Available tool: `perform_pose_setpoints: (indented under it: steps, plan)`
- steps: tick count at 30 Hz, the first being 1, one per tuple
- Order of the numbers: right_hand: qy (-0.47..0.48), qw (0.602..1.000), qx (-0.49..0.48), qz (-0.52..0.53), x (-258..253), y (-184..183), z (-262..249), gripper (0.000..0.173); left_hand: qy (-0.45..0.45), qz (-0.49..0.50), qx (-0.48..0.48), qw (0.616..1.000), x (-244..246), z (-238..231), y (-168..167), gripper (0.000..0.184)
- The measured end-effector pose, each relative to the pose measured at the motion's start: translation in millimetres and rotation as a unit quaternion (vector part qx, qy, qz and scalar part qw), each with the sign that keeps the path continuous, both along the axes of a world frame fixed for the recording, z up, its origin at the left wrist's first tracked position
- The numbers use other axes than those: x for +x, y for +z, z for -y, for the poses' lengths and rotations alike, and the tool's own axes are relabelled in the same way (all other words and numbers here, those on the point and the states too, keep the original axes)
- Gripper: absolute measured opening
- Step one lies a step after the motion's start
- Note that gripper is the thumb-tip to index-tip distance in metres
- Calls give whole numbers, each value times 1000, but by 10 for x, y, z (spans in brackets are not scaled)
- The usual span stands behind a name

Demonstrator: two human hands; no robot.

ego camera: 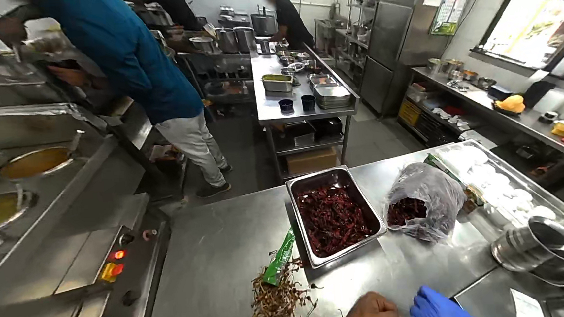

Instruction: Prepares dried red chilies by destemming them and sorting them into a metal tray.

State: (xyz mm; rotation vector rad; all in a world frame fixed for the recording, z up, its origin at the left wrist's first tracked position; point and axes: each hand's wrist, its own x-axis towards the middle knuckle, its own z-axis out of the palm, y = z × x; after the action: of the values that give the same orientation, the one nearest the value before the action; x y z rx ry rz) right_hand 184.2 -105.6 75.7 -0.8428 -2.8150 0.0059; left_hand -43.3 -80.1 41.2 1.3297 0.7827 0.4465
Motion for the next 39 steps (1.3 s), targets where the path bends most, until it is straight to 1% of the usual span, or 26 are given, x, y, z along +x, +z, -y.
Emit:
perform_pose_setpoints:
  steps: [1, 2, 3, 4, 5, 7, 8, 10, 11, 13, 14, 15, 16, 18, 20, 21, 23, 24, 27, 29, 32, 33, 34, 35, 36, 39]
  plan:
    - [-27, 999, 19, 2, 70, -39, -41, 34, 52, -90, 97, 990, -21, -27, 2, 27]
    - [-64, 997, 42, -20, 168, -96, -96, 34, 113, -137, 161, 971, -36, -77, -11, 28]
    - [-111, 991, 57, -51, 262, -169, -154, 36, 164, -149, 203, 954, -70, -185, -40, 29]
    - [-157, 982, 56, -84, 337, -272, -192, 37, 196, -157, 234, 939, -126, -328, -74, 30]
    - [-199, 973, 42, -105, 369, -405, -204, 39, 210, -185, 263, 924, -197, -488, -103, 31]
    - [-267, 959, -33, -92, 272, -708, -201, 44, 184, -264, 302, 897, -351, -852, -127, 36]
    - [-287, 951, -98, -61, 151, -851, -190, 46, 176, -288, 322, 885, -395, -1033, -163, 37]
    - [-279, 933, -228, 12, -174, -1084, -202, 45, 185, -296, 371, 860, -389, -1369, -259, 33]
    - [-264, 929, -257, 18, -363, -1183, -227, 43, 190, -294, 389, 852, -359, -1516, -303, 35]
    - [-258, 923, -286, -1, -719, -1250, -296, 44, 180, -324, 411, 833, -288, -1706, -375, 54]
    - [-269, 918, -290, 3, -834, -1217, -340, 50, 174, -343, 423, 821, -253, -1746, -410, 62]
    - [-290, 914, -284, 3, -879, -1170, -387, 56, 177, -348, 437, 810, -231, -1755, -466, 65]
    - [-320, 909, -267, -4, -857, -1131, -428, 56, 186, -340, 451, 804, -230, -1731, -545, 64]
    - [-388, 903, -177, -48, -642, -1116, -519, 45, 220, -297, 470, 802, -278, -1626, -754, 55]
    - [-441, 890, -86, -73, -329, -1027, -627, 41, 269, -246, 463, 808, -365, -1481, -998, 44]
    - [-460, 883, -49, -79, -172, -958, -694, 36, 291, -229, 452, 812, -410, -1405, -1088, 39]
    - [-476, 875, -17, -93, 111, -818, -860, 18, 331, -210, 434, 811, -468, -1264, -1180, 33]
    - [-477, 873, -17, -99, 231, -786, -959, 12, 347, -205, 429, 808, -481, -1211, -1201, 31]
    - [-500, 859, -51, -96, 469, -863, -1448, 21, 382, -193, 417, 802, -479, -1194, -1191, 26]
    - [-513, 853, -70, -63, 485, -959, -1814, 25, 393, -189, 401, 806, -483, -1248, -1168, 23]
    - [-508, 855, -106, 2, 410, -1113, -2231, 33, 385, -186, 395, 813, -500, -1287, -1173, 21]
    - [-505, 856, -114, 9, 393, -1180, -2319, 29, 381, -185, 397, 814, -510, -1283, -1181, 21]
    - [-504, 857, -112, 3, 392, -1237, -2373, 21, 378, -185, 398, 815, -515, -1275, -1191, 22]
    - [-509, 853, -109, -18, 401, -1262, -2393, 17, 376, -184, 401, 815, -520, -1265, -1202, 22]
    - [-521, 846, -105, -56, 419, -1252, -2387, 16, 378, -181, 406, 812, -528, -1257, -1214, 23]
    - [-542, 807, -92, -216, 540, -1049, -2277, 14, 388, -173, 416, 804, -531, -1261, -1219, 23]
